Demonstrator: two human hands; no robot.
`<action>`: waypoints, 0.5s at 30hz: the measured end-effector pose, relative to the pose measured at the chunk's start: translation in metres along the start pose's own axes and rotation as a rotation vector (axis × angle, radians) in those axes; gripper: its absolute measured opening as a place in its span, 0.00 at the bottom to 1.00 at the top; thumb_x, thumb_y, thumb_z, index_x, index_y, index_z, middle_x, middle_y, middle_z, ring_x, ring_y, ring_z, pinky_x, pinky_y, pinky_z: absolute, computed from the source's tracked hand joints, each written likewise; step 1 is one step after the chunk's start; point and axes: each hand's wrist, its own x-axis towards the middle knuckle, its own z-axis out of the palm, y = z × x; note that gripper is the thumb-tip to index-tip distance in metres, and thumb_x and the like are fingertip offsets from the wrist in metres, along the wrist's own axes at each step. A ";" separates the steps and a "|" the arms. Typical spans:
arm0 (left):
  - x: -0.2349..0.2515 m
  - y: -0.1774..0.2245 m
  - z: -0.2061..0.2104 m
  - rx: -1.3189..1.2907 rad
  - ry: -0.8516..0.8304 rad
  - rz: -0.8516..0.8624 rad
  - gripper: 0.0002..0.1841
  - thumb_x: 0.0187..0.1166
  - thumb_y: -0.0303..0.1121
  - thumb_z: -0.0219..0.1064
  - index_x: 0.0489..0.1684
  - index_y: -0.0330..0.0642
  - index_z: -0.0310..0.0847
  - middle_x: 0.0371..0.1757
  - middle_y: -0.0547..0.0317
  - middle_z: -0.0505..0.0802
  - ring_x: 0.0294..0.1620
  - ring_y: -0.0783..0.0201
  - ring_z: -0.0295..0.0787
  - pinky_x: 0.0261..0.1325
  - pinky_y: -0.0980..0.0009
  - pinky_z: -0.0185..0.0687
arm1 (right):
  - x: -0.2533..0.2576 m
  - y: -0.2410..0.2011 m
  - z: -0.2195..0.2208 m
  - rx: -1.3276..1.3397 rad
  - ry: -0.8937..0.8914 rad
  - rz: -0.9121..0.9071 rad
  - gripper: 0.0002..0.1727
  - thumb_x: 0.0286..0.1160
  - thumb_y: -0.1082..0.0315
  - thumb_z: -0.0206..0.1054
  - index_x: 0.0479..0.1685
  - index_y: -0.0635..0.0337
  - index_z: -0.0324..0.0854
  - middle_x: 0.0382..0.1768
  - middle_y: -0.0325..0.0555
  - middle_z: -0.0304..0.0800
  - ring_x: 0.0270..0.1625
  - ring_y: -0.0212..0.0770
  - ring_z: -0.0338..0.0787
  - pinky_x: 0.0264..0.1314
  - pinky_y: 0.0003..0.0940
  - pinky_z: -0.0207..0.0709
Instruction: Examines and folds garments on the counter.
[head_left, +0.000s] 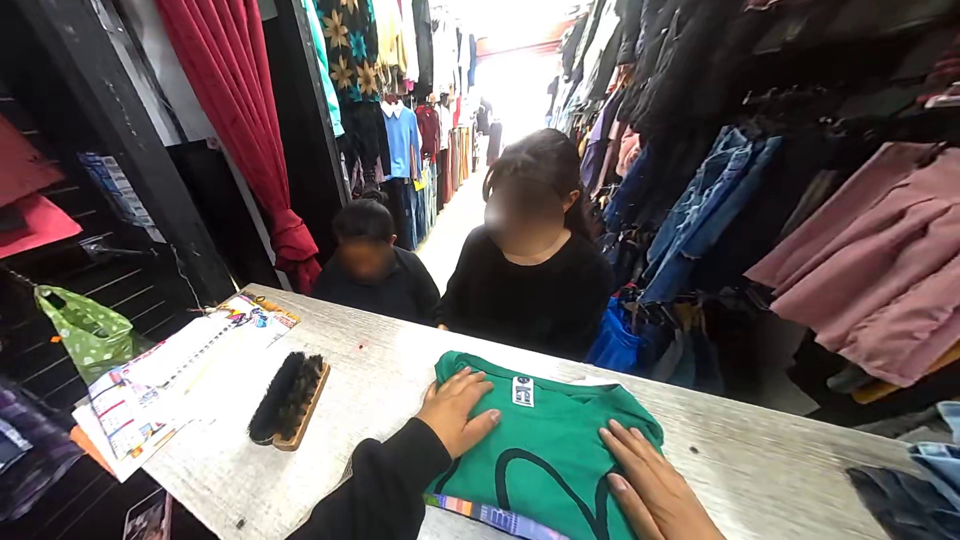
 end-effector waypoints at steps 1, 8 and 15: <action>0.000 0.001 0.000 0.000 -0.001 -0.002 0.30 0.90 0.51 0.48 0.86 0.46 0.70 0.91 0.56 0.68 0.96 0.52 0.48 0.90 0.33 0.37 | 0.000 -0.001 0.000 -0.005 0.008 -0.001 0.32 0.90 0.57 0.43 0.80 0.76 0.70 0.82 0.74 0.67 0.84 0.81 0.64 0.80 0.80 0.54; 0.003 0.002 -0.001 0.024 -0.004 -0.005 0.30 0.90 0.52 0.47 0.86 0.46 0.70 0.91 0.57 0.68 0.96 0.52 0.48 0.90 0.34 0.38 | -0.001 -0.016 0.000 -0.175 0.106 0.022 0.32 0.89 0.55 0.41 0.76 0.68 0.78 0.79 0.63 0.77 0.83 0.70 0.72 0.78 0.86 0.46; 0.003 0.000 -0.001 0.033 -0.013 0.013 0.30 0.90 0.52 0.47 0.86 0.46 0.69 0.91 0.56 0.68 0.96 0.51 0.48 0.90 0.34 0.40 | 0.003 -0.006 0.007 -0.136 0.162 -0.117 0.28 0.85 0.60 0.46 0.71 0.72 0.80 0.75 0.67 0.80 0.78 0.72 0.78 0.76 0.71 0.68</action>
